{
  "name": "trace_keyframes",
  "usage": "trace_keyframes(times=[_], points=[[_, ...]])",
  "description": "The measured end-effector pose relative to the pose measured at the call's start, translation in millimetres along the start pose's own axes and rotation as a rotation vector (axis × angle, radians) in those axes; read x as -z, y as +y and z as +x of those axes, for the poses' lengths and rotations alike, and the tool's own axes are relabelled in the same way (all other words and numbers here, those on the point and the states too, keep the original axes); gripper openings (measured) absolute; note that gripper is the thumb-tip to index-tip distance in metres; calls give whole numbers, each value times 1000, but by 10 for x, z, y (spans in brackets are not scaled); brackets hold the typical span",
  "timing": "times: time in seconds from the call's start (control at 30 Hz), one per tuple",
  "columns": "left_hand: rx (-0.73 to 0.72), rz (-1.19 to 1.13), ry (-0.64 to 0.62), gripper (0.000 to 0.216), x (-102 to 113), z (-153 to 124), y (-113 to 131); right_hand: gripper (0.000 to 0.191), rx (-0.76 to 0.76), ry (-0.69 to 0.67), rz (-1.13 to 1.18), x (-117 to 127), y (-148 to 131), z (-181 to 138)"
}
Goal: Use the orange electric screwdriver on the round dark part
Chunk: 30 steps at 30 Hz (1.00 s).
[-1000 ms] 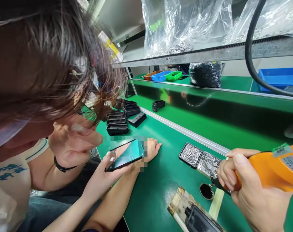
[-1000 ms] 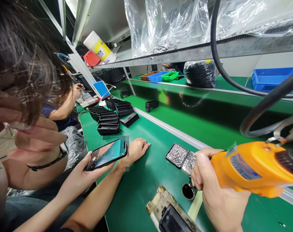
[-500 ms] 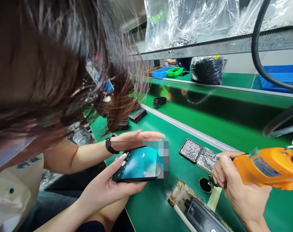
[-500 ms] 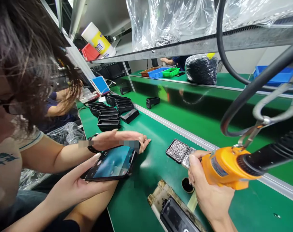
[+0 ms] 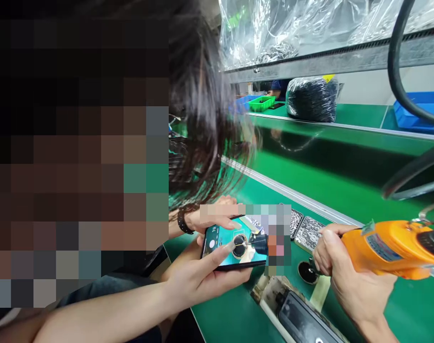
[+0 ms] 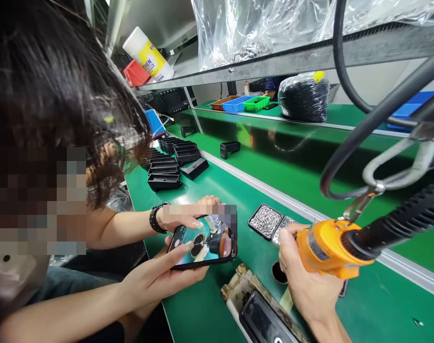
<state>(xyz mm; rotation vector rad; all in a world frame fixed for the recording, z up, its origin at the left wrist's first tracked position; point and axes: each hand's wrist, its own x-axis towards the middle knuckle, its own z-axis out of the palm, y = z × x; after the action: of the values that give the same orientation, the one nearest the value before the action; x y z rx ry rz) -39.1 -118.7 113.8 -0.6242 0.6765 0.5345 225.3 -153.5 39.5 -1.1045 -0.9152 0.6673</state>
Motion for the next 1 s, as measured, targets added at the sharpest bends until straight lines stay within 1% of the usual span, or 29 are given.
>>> trace_keyframes(times=[0.13, 0.27, 0.33, 0.43, 0.5, 0.63, 0.8, 0.87, 1.0], points=[[21, 17, 26, 47, -41, -1, -72, 29, -5, 0, 3, -1, -12, -4], [18, -13, 33, 44, -28, -23, -53, 29, -18, -11, -7, 10, -2, -2], [14, -56, 23, 50, -27, -51, -47, 30, -30, -23, -13, 23, 13, 1], [38, -90, 24, 72, -50, -83, -67, 29, -41, -35, -12, 38, 36, -1], [73, -90, 13, 77, -62, -90, -85, 29, -39, -38, -7, 42, 48, -6], [112, -107, -8, 74, -4, -84, -53, 28, -28, -36, -6, 46, 67, -24], [111, -211, -66, 73, 131, -76, 96, 29, -29, -25, -15, 56, 57, -35], [109, -248, -72, 74, 149, -77, 121, 30, -39, -34, -17, 52, 45, -30], [109, -274, -50, 77, 136, -76, 90, 31, -39, -44, -12, 40, 33, -15]])
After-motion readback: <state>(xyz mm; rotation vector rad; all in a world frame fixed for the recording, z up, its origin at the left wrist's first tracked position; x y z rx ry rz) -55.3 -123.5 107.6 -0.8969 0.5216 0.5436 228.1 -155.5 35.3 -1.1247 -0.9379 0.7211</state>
